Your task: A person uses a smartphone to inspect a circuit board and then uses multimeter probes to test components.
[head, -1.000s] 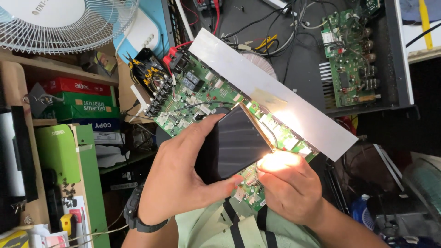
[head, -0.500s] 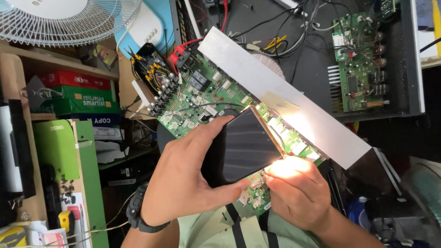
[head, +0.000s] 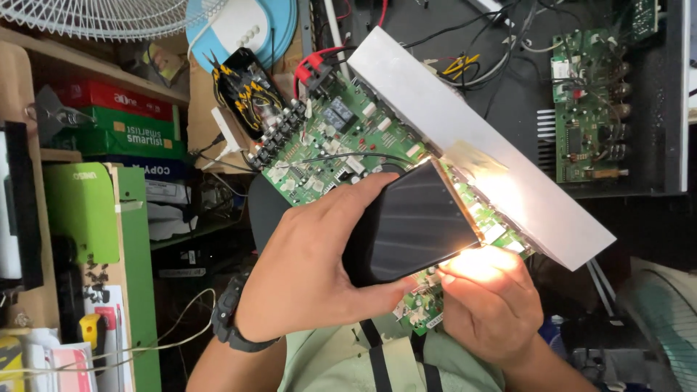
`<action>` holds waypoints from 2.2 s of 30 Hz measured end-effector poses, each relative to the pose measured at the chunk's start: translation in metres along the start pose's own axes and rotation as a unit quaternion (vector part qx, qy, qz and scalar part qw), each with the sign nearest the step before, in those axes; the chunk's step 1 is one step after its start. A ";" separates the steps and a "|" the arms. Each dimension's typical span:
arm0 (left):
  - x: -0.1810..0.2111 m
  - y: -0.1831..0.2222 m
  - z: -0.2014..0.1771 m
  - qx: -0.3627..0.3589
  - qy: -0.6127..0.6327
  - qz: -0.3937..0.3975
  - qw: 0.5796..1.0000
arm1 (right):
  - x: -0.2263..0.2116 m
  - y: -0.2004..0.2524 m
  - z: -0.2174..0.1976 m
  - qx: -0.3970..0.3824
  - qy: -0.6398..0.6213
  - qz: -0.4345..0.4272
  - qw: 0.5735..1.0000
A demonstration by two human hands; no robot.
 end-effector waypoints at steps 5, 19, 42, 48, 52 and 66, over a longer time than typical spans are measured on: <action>0.000 -0.003 -0.002 -0.021 0.007 0.013 1.000 | 0.000 0.003 -0.001 0.000 0.015 0.008 1.000; -0.004 0.000 -0.006 -0.024 -0.037 0.022 0.999 | -0.010 -0.012 -0.005 -0.009 0.003 0.042 0.999; -0.006 0.007 -0.018 0.002 -0.045 0.044 0.998 | -0.016 -0.017 0.002 0.005 0.030 0.034 0.999; -0.001 0.006 -0.016 -0.004 -0.036 0.050 0.998 | -0.012 -0.013 0.001 0.004 0.036 0.041 0.998; 0.001 0.008 -0.016 0.000 -0.043 0.048 0.998 | -0.011 -0.008 0.001 0.013 0.036 0.055 0.998; 0.000 0.011 -0.017 0.004 -0.043 0.048 0.998 | -0.016 -0.018 0.001 0.013 0.035 0.046 0.998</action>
Point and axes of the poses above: each hand's wrist, its own y-axis away from the middle knuckle, its own z-axis out of the palm, x = y × z, the point moved 2 cm from there along -y, towards the middle knuckle, and after that the axes turned 6 degrees about -y, right-handed, at the moved point
